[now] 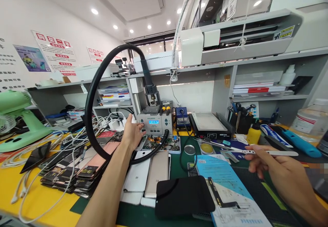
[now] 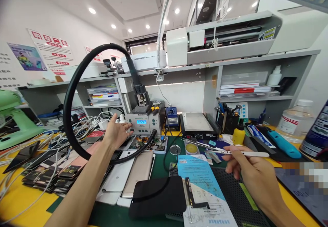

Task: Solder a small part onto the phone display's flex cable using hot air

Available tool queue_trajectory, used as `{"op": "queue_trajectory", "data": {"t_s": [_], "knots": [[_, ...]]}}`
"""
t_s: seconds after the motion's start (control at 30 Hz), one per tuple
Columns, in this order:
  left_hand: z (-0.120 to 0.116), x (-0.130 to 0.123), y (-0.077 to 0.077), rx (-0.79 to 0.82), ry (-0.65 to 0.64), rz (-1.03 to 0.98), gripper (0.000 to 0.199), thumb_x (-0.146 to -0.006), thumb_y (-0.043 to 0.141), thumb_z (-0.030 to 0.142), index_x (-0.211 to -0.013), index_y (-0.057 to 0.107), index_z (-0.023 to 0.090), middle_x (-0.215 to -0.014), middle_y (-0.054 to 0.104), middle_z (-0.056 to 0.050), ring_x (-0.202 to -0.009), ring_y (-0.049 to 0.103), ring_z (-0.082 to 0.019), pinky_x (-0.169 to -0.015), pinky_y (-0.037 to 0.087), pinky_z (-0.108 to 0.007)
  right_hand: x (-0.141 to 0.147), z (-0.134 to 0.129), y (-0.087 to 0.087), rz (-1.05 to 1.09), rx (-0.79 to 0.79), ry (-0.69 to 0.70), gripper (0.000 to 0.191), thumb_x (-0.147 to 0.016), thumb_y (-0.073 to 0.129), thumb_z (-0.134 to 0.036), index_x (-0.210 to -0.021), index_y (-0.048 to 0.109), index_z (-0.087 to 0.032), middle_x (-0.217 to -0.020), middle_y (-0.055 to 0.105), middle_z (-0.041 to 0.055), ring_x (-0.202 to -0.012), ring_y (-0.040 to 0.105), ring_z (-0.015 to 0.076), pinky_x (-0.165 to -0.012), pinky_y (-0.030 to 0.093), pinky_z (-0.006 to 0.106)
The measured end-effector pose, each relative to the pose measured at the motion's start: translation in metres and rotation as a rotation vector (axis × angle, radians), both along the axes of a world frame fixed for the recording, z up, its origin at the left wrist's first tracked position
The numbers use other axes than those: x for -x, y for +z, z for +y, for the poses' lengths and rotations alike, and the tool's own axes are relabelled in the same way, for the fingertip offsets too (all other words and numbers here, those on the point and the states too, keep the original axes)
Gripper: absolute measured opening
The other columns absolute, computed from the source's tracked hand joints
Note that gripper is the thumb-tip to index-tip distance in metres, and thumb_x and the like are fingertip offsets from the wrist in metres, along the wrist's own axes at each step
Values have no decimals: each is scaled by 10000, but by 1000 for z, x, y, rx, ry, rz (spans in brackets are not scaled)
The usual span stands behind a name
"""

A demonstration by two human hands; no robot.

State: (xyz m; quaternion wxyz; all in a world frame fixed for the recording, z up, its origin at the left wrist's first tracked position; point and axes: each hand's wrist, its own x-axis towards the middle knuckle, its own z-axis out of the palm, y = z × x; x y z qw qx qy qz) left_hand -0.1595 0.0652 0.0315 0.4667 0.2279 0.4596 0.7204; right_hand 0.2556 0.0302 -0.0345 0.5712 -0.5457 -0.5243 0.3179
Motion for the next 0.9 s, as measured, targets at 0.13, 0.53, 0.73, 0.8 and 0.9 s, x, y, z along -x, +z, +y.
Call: {"op": "queue_trajectory", "data": {"t_s": [0.13,0.53,0.73,0.8,0.9], "knots": [[-1,-1,0,0,7,-11,510,-982,602,516,-1367,567,183,-1464,540,-133,-1326,532,-324,-1120,411,-587,0,-2,1,1,-1,7,447,-804,716,-625,-826,652,-183,-640,725,54,-480,573,182,-437,455,294],[0,-3,-2,-4,19,2,531,-982,582,548,-1370,566,185,-1471,537,-134,-1339,521,-326,-1136,388,-592,0,-2,-1,12,-9,15,498,-805,718,-651,-804,702,-154,-612,713,69,-460,560,181,-414,447,294],[0,-3,-3,-1,18,16,583,-982,549,596,-1400,546,190,-1502,515,-139,-1373,494,-333,-1162,349,-604,2,-1,0,5,-9,8,506,-819,701,-649,-847,719,-144,-616,714,67,-476,571,186,-415,452,292],[1,-3,-4,-4,19,14,589,-981,547,600,-1403,544,190,-1503,514,-139,-1374,493,-334,-1162,349,-604,1,0,-2,1,-7,7,490,-814,707,-646,-818,701,-156,-612,713,65,-468,564,183,-413,450,293],[1,-3,-4,-11,28,6,581,-983,544,599,-1397,548,191,-1496,519,-138,-1366,500,-332,-1157,356,-601,0,2,-3,-10,-1,14,470,-817,705,-642,-800,676,-173,-608,716,61,-470,568,186,-416,450,296]]}}
